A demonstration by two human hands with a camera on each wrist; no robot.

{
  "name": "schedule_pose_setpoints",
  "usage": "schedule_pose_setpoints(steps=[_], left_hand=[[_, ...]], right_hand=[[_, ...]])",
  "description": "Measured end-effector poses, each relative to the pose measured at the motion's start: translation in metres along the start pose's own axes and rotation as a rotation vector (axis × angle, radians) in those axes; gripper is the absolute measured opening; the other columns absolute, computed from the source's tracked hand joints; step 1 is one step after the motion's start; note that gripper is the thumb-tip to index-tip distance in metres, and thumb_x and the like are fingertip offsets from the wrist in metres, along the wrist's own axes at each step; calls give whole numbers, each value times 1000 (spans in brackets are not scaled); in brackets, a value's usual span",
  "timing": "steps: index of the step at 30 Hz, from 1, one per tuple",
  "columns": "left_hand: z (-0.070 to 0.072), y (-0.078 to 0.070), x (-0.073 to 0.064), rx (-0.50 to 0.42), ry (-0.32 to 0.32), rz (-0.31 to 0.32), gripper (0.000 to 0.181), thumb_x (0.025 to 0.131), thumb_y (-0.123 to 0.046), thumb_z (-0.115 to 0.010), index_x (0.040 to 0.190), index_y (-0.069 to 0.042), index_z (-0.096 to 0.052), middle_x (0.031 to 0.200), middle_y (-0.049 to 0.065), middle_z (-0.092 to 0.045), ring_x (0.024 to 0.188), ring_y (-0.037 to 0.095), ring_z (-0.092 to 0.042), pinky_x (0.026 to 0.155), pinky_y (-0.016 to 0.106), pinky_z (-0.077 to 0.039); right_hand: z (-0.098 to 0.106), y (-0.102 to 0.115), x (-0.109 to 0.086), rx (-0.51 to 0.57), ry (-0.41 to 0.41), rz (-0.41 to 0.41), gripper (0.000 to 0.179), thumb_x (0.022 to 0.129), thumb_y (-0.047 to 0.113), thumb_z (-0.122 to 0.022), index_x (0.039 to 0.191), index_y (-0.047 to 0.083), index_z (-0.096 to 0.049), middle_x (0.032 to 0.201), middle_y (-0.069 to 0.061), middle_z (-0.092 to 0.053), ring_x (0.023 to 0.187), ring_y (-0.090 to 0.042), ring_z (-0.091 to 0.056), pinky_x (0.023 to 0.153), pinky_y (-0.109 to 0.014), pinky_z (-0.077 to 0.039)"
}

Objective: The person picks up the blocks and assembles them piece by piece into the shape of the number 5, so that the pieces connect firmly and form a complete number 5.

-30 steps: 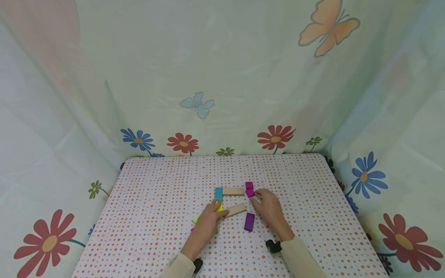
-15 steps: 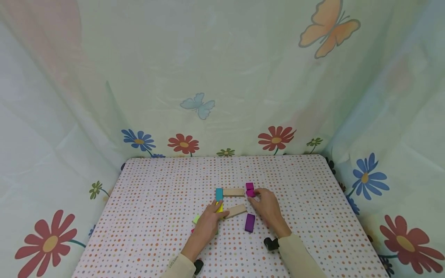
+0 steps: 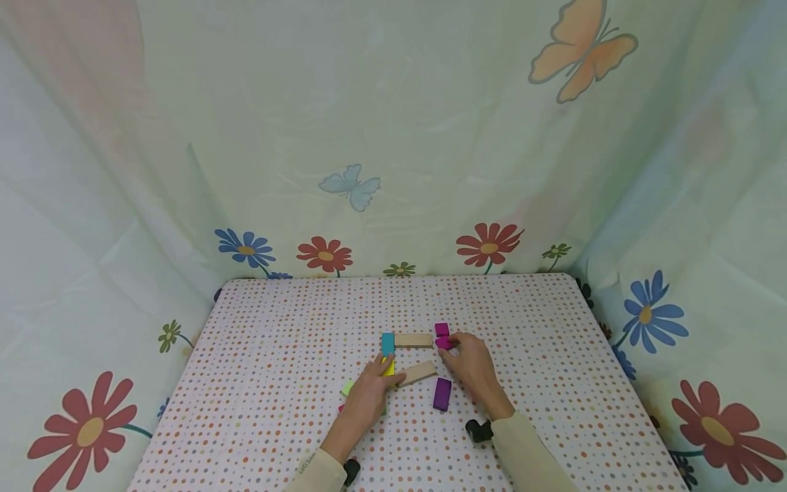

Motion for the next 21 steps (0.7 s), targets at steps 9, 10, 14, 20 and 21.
schedule_pose_setpoints(steps=[9, 10, 14, 20, 21], left_hand=[[1, 0, 0, -4, -5, -7, 43, 101, 6, -59, 133, -18, -76, 161, 18, -53, 151, 40, -49, 121, 54, -45], [1, 0, 0, -2, -5, -7, 43, 101, 7, -59, 133, -18, -76, 160, 18, -54, 151, 40, -49, 121, 54, -46], [0, 0, 0, 7, -4, -4, 44, 100, 7, -60, 132, -19, -76, 160, 17, -54, 150, 40, -50, 121, 54, -46], [0, -1, 0, 2, -1, -3, 44, 100, 7, -60, 132, -18, -76, 160, 17, -54, 151, 41, -49, 120, 54, -46], [0, -1, 0, -1, 0, -2, 44, 100, 7, -60, 133, -18, -76, 161, 17, -54, 151, 41, -49, 120, 55, -46]], right_hand=[[5, -1, -9, 6, 19, -1, 40, 92, 25, -82, 123, 0, -74, 117, -16, -77, 113, -35, -72, 101, -53, -58], [6, -1, -10, 6, 26, -3, 40, 92, 25, -82, 123, 0, -74, 118, -16, -77, 114, -35, -72, 101, -53, -59], [7, -1, -13, 2, 55, -8, 42, 93, 24, -81, 126, 0, -73, 122, -17, -76, 116, -34, -72, 102, -52, -59], [11, -2, -15, 6, 99, 8, 41, 93, 21, -81, 127, 0, -73, 126, -18, -75, 121, -36, -70, 106, -54, -57], [12, -2, -15, 6, 105, 13, 40, 93, 20, -81, 126, -1, -73, 126, -18, -75, 122, -37, -70, 106, -54, -57]])
Point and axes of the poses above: each hand's wrist, its own x-axis towards the middle knuckle, its own z-axis out of the back of the hand, y = z × x, the point moved 2 cm from there along x, towards the middle knuckle
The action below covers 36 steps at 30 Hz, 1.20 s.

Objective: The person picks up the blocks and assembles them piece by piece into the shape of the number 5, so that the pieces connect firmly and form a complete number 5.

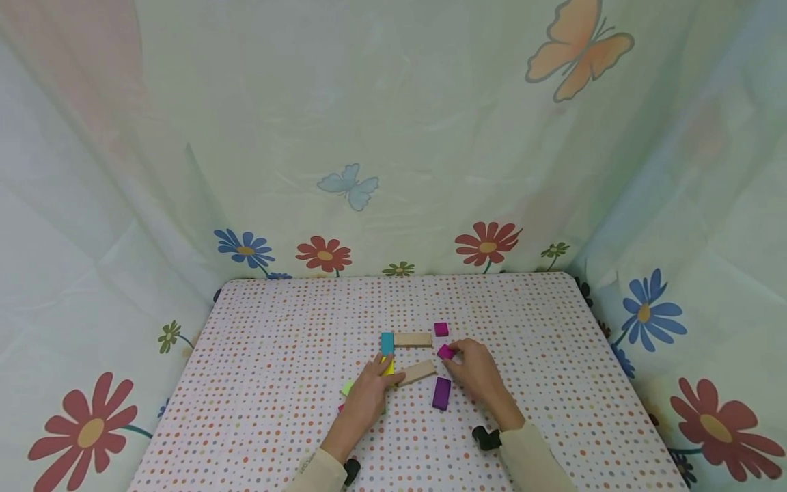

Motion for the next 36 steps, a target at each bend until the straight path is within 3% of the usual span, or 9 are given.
schedule_pose_setpoints(steps=[7, 13, 20, 36], left_hand=[[1, 0, 1, -10, 13, 11, 44, 101, 6, -59, 134, -19, -75, 162, 16, -52, 152, 40, -47, 121, 54, -45], [1, 0, 0, -6, 9, 8, 44, 101, 6, -60, 133, -19, -76, 161, 17, -53, 151, 41, -49, 120, 55, -46], [1, 0, 0, -7, 6, 2, 44, 101, 6, -59, 133, -18, -76, 161, 18, -53, 151, 41, -49, 121, 55, -46], [1, 0, 0, -13, -1, 3, 44, 101, 7, -58, 134, -18, -75, 161, 18, -52, 151, 42, -48, 121, 56, -45]], right_hand=[[4, 2, -2, -14, 50, 24, 35, 93, 17, -80, 124, 2, -76, 123, -15, -75, 121, -37, -69, 108, -56, -55], [4, 0, -6, -12, 72, 61, 33, 93, 14, -79, 124, 1, -76, 131, -19, -74, 141, -47, -56, 120, -63, -44], [4, -1, -10, -27, 73, 72, 30, 92, 13, -80, 122, 6, -78, 123, -12, -76, 121, -35, -69, 107, -55, -56], [6, -1, -18, 5, 49, 141, 29, 92, 16, -82, 118, 4, -79, 119, -12, -78, 118, -35, -70, 104, -55, -57]])
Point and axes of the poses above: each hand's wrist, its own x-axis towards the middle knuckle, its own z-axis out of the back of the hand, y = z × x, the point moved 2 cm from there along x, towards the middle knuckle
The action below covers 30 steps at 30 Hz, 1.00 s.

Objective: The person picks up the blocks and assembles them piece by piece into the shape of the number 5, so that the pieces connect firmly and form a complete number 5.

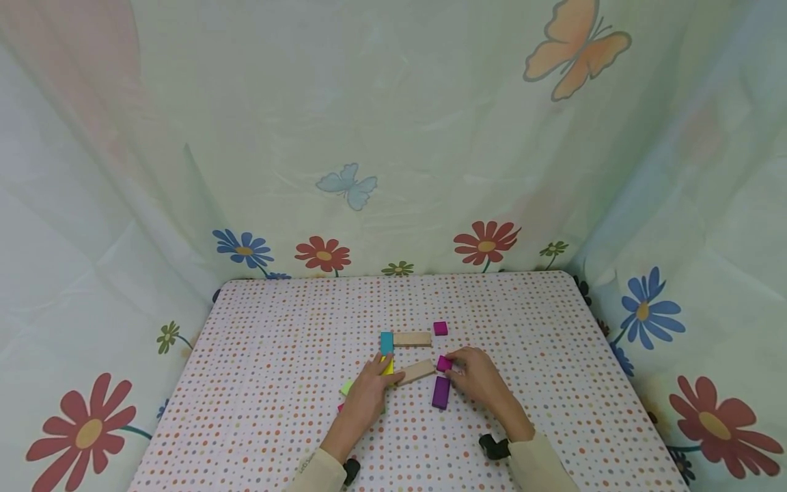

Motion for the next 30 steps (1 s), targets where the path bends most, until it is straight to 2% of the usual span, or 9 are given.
schedule_pose_setpoints(steps=[9, 21, 30], left_hand=[[0, 0, 0, 7, -3, -5, 45, 100, 7, -59, 133, -19, -76, 160, 18, -54, 151, 42, -49, 120, 56, -46], [-1, 0, 0, 10, 7, 2, 46, 99, 8, -60, 133, -20, -76, 161, 17, -54, 151, 41, -49, 121, 55, -45], [-1, 1, -2, -1, -5, -3, 42, 102, 6, -58, 132, -17, -76, 160, 18, -53, 152, 41, -48, 121, 55, -45]], right_hand=[[0, -2, -2, -12, -43, 35, 22, 92, 13, -82, 112, 4, -81, 115, -12, -79, 111, -34, -71, 97, -54, -59], [-3, -2, 0, 13, -10, 27, 19, 91, 11, -81, 109, 6, -81, 115, -11, -78, 112, -32, -70, 93, -50, -59], [-3, -1, 3, 20, -5, 40, 17, 93, 10, -80, 110, 7, -81, 115, -9, -79, 114, -32, -70, 98, -53, -58]])
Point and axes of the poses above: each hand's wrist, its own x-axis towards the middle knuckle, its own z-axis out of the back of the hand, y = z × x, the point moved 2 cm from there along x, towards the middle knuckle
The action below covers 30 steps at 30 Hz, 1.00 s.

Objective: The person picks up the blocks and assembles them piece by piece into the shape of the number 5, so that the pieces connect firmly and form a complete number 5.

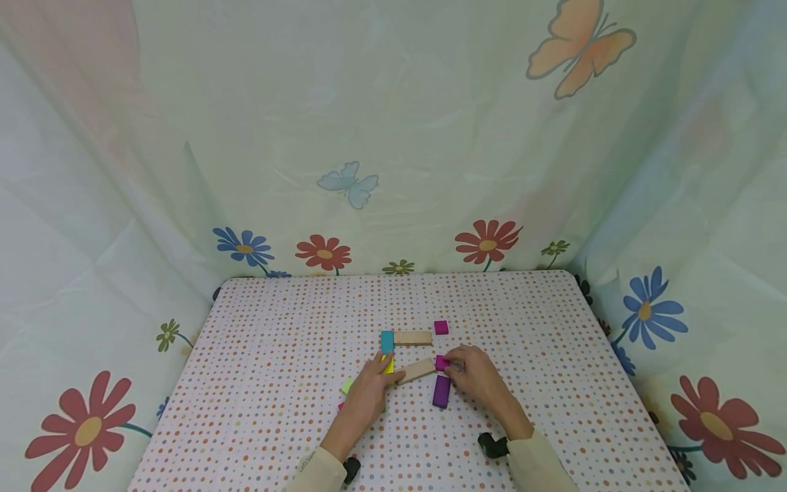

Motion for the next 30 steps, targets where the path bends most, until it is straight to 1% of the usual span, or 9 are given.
schedule_pose_setpoints(steps=[6, 20, 24, 25, 28, 30], left_hand=[[2, -1, 0, -7, 8, 4, 43, 102, 6, -58, 133, -17, -75, 161, 18, -52, 152, 41, -47, 122, 55, -45], [2, 0, 2, -1, 13, 10, 44, 102, 6, -57, 133, -18, -75, 162, 17, -52, 152, 41, -47, 121, 55, -45], [2, 0, 2, -1, 16, 16, 44, 102, 5, -57, 134, -19, -75, 162, 16, -52, 153, 40, -47, 121, 55, -45], [2, 0, 2, -1, 17, 18, 44, 102, 5, -57, 134, -19, -75, 162, 16, -52, 153, 40, -47, 121, 55, -45], [0, 0, 1, -1, 28, 26, 43, 103, 4, -57, 134, -19, -75, 163, 15, -51, 153, 40, -46, 122, 55, -45], [0, 0, 1, -2, 33, 29, 44, 103, 4, -57, 135, -20, -75, 163, 15, -51, 153, 40, -46, 121, 55, -45]], right_hand=[[1, 0, 3, 9, 13, -5, 18, 94, 10, -79, 112, 8, -81, 117, -8, -79, 118, -32, -69, 103, -54, -57], [1, -1, 4, 21, 37, -33, 19, 95, 12, -78, 114, 10, -81, 119, -6, -79, 121, -32, -68, 106, -55, -56], [1, -1, 4, 25, 44, -43, 22, 95, 14, -79, 116, 11, -80, 121, -6, -78, 119, -29, -69, 100, -51, -58], [2, -1, 4, 29, 45, -46, 23, 95, 15, -79, 118, 10, -79, 122, -7, -78, 115, -26, -69, 97, -48, -59], [4, -2, 3, 48, 38, -66, 28, 97, 17, -77, 124, 9, -77, 121, -8, -76, 97, -17, -65, 81, -34, -56], [7, -2, 4, 56, 31, -82, 31, 98, 18, -76, 128, 8, -75, 117, -8, -75, 84, -12, -58, 71, -26, -49]])
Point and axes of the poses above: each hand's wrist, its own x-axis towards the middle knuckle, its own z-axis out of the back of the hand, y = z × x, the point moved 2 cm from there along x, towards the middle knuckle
